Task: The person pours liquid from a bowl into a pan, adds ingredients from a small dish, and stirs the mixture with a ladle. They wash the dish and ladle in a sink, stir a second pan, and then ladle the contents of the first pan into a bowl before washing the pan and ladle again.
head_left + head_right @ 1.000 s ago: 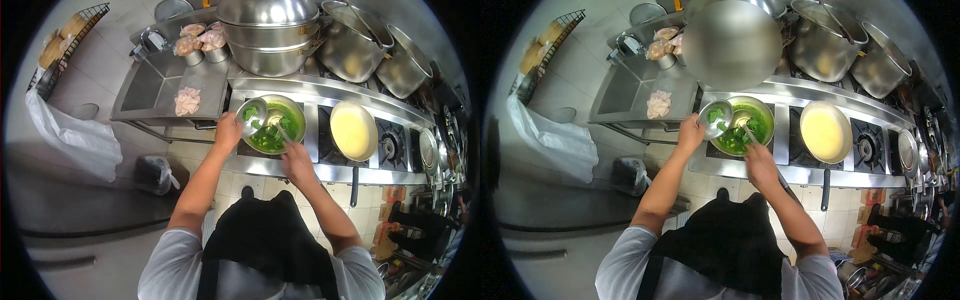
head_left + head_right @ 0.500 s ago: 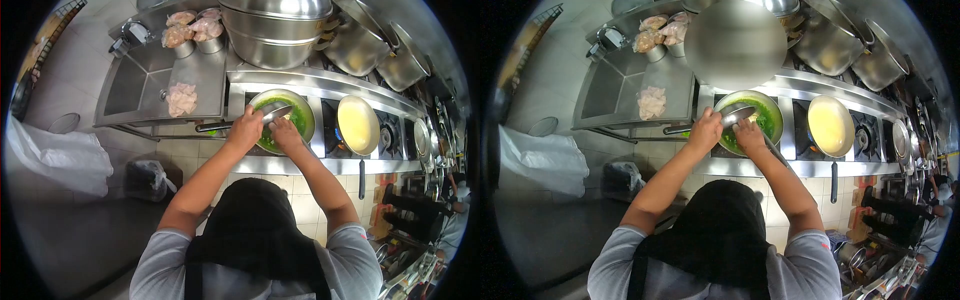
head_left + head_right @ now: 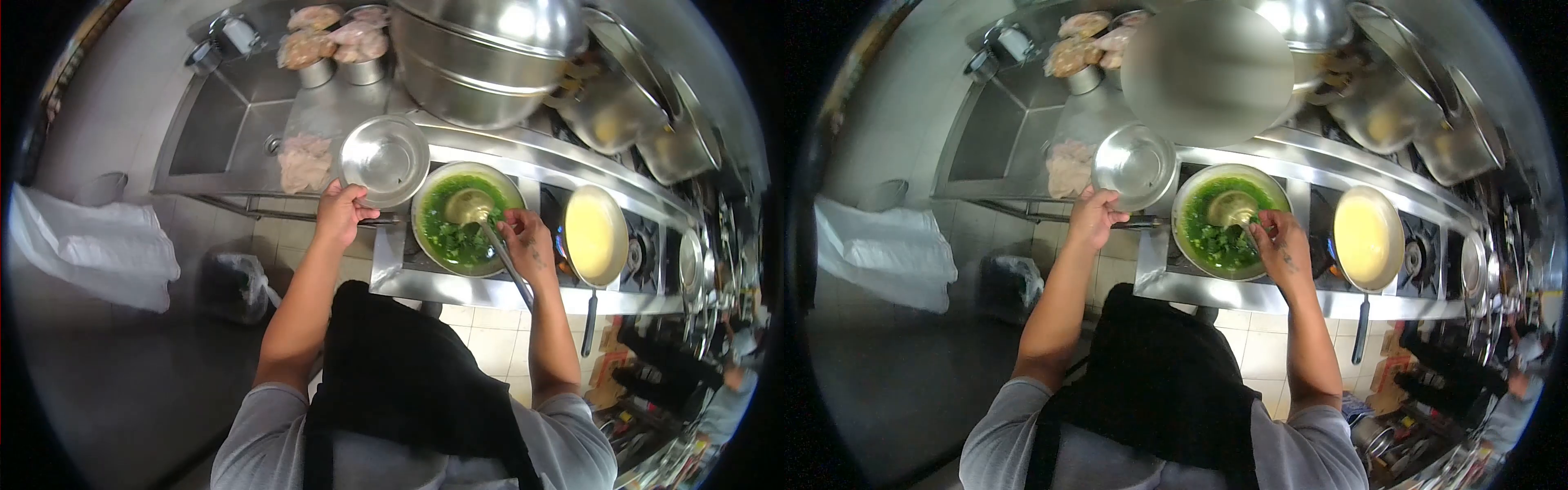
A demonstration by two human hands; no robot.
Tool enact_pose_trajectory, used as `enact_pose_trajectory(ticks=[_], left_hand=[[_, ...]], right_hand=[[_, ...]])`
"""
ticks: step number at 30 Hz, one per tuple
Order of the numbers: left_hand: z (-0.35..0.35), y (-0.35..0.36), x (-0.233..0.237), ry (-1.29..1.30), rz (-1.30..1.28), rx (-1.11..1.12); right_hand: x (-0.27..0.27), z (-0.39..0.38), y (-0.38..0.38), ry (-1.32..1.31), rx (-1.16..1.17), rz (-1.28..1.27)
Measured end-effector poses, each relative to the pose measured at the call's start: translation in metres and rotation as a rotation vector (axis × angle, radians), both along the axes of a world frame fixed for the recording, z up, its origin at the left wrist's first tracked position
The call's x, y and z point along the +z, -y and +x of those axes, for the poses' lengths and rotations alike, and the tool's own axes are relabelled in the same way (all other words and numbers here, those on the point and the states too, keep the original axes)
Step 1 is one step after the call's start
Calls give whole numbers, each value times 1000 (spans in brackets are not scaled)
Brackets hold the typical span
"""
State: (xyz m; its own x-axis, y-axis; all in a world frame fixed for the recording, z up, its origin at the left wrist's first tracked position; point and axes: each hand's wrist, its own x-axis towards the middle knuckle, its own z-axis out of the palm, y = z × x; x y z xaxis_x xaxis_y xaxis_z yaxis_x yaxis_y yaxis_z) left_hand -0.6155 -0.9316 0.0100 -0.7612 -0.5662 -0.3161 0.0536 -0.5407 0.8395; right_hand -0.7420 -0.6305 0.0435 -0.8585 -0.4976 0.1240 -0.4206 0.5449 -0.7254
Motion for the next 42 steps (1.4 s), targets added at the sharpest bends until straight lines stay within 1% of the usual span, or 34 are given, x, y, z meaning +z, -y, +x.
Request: enact_pose_trajectory(ticks=[2,3,6,7,8,10,11,12,13,14,16,18,20,22,23,24,25,26,28,29,30,32,33,34,36,37,38,39,40,41,42], left_hand=[[21,35,-8,-95,158,29],[30,51,-11,-106,187,100],[60,112,-15,-150,146,199],[70,135,-18,-135,104,284],[80,160,-17,-151,108,319],[102,219,-9,-11,-37,497],[113,250,-11,11,-54,594],[126,281,-18,6,-52,608],[143,346,-31,106,-140,673],[155,377,-39,206,-233,729],[169,430,-56,257,-260,711],[178,469,-65,309,-290,687],[180,488,-64,337,-229,667],[186,503,-69,385,-243,653],[188,511,-73,371,-224,649],[191,513,-78,361,-196,647],[192,517,-83,387,-172,643],[185,526,-87,392,-176,641],[171,540,-92,340,-147,599],[160,551,-92,368,-216,508],[146,564,-89,367,-213,498],[105,590,-72,380,-263,433],[84,608,-77,389,-273,415],[64,627,-86,397,-288,400],[18,660,-89,376,-361,389],[-2,675,-96,376,-418,356],[-21,689,-103,373,-479,323],[-38,701,-107,360,-484,314],[-54,711,-110,363,-418,294],[-65,719,-113,367,-354,274],[-73,723,-115,360,-363,266]], right_hand=[[11,4,30,80,65,27],[12,7,49,136,118,17],[20,18,123,277,308,7],[19,21,154,334,365,-11],[21,25,190,391,418,-27],[29,30,274,473,575,-51],[31,32,322,412,660,-17],[32,34,374,354,741,17],[19,35,471,557,779,24],[7,32,537,760,805,27],[-35,16,642,1011,771,-39],[-68,0,736,1188,603,-221],[-108,-33,821,1262,498,-410],[-130,-59,892,1221,313,-605],[-145,-82,928,1223,322,-627],[-166,-107,959,1275,266,-676],[-178,-125,981,1325,204,-724],[-181,-133,994,1330,201,-729],[-182,-146,1011,1372,95,-1038],[-179,-153,1017,1443,23,-1164],[-181,-155,1016,1437,14,-1167],[-201,-175,1007,1349,-131,-1479],[-185,-173,989,1373,-280,-1578],[-166,-167,973,1360,-281,-1589],[-131,-150,949,1225,-133,-1440],[-123,-142,943,1213,-134,-1446],[-114,-134,939,1142,6,-1188],[-106,-128,940,1057,133,-931],[-113,-123,947,908,244,-793],[-108,-111,945,785,380,-653],[-118,-106,951,638,485,-508]])
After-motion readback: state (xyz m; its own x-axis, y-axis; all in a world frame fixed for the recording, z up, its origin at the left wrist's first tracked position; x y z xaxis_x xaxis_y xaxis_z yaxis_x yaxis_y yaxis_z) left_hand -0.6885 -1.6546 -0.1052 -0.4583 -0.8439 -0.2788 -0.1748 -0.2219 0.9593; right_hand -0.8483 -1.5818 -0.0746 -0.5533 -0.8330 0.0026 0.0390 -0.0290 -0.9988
